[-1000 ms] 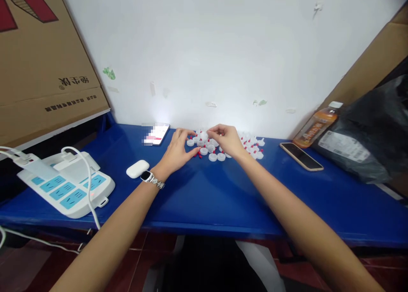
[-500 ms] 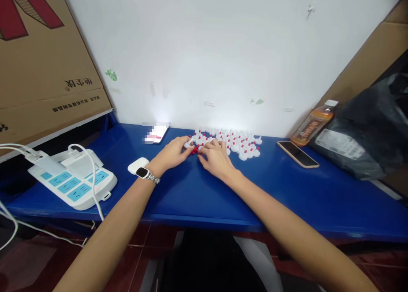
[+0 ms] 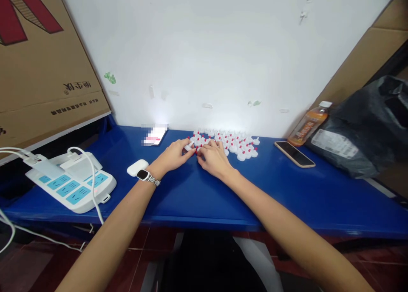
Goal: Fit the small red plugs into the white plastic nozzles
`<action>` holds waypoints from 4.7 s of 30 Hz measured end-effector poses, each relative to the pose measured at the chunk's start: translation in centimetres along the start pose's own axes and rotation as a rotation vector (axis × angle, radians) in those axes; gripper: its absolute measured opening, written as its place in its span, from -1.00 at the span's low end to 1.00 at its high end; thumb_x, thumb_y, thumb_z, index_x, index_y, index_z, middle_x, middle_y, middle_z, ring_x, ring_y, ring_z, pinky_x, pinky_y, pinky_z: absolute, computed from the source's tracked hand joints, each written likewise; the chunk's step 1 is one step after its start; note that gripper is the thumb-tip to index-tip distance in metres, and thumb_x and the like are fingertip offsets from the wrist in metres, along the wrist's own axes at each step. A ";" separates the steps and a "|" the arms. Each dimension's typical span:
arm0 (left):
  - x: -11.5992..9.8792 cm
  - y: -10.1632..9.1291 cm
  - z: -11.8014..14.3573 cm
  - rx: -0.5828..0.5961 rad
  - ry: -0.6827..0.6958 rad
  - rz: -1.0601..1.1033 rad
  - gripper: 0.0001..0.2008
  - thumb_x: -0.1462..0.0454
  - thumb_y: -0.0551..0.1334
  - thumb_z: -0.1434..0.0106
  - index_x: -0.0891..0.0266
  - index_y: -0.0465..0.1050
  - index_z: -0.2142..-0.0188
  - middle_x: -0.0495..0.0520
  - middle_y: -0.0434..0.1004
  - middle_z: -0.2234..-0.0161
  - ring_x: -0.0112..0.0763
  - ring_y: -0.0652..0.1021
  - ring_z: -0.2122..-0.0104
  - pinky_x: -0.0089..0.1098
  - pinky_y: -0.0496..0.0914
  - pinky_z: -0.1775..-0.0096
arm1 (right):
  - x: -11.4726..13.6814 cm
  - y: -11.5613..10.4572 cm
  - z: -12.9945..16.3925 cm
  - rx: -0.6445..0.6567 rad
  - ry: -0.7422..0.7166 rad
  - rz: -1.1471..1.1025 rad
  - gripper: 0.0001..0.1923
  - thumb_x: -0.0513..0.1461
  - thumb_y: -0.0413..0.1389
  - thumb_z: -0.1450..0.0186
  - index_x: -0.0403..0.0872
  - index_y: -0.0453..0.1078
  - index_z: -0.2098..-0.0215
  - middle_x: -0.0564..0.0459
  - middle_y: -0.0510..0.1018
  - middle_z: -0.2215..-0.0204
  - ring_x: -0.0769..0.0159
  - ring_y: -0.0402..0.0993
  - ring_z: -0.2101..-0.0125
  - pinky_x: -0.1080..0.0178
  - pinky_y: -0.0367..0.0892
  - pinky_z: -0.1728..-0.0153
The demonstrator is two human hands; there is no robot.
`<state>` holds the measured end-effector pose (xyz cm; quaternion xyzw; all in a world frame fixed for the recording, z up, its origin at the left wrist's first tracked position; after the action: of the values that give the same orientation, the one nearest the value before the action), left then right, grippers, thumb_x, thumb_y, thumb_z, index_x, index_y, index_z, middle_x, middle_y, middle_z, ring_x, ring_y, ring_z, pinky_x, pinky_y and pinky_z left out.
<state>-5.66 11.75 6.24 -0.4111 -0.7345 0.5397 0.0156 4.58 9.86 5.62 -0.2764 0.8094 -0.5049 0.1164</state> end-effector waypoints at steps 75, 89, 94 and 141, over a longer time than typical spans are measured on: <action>2.1 1.0 -0.5 -0.032 -0.254 0.024 -0.72 0.33 0.01 -0.33 0.08 0.45 0.12 -0.01 0.60 0.28 -0.27 0.56 0.29 -0.33 0.32 0.26 | -8.7 -1.3 -2.7 -0.040 0.280 -0.276 -0.75 -0.11 0.12 -0.34 -0.07 0.54 0.16 0.09 0.56 0.49 0.32 0.45 0.46 0.27 0.23 0.30; 3.6 0.7 0.1 -0.079 -0.251 0.089 -0.74 0.37 0.03 -0.31 0.14 0.48 0.17 0.04 0.59 0.22 -0.32 0.54 0.31 -0.32 0.36 0.28 | -11.4 6.9 -15.5 0.207 0.421 -0.192 -0.83 -0.34 0.23 -0.15 -0.20 0.62 0.28 -0.19 0.67 0.28 0.16 0.58 0.23 0.24 0.40 0.15; 3.9 -0.1 0.2 -0.137 -0.250 0.061 -0.79 0.32 0.08 -0.33 0.14 0.46 0.13 0.07 0.52 0.16 -0.33 0.52 0.31 -0.29 0.40 0.23 | -10.5 4.1 -15.0 0.115 0.397 -0.237 -0.81 -0.37 0.16 -0.19 -0.20 0.61 0.27 -0.14 0.68 0.31 0.23 0.58 0.27 0.30 0.39 0.18; 2.2 0.3 0.1 -0.068 -0.143 0.264 -0.66 0.34 0.14 -0.27 0.22 0.33 -0.05 0.09 0.52 0.16 -0.35 0.51 0.30 -0.33 0.39 0.22 | -2.4 0.6 -1.4 -0.115 0.117 -0.213 -0.84 -0.17 0.14 -0.35 -0.06 0.52 0.32 -0.07 0.54 0.23 0.09 0.35 0.11 0.03 0.19 0.05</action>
<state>-6.96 13.05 5.00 -0.4649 -0.6913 0.5396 -0.1216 5.70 12.45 5.54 -0.3369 0.8087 -0.4822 -0.0014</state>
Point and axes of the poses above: each hand's wrist, its own z-axis away from the middle knuckle, its own y-axis out of the palm, x = y × z, the point moved 10 cm from there along -z, towards the middle knuckle
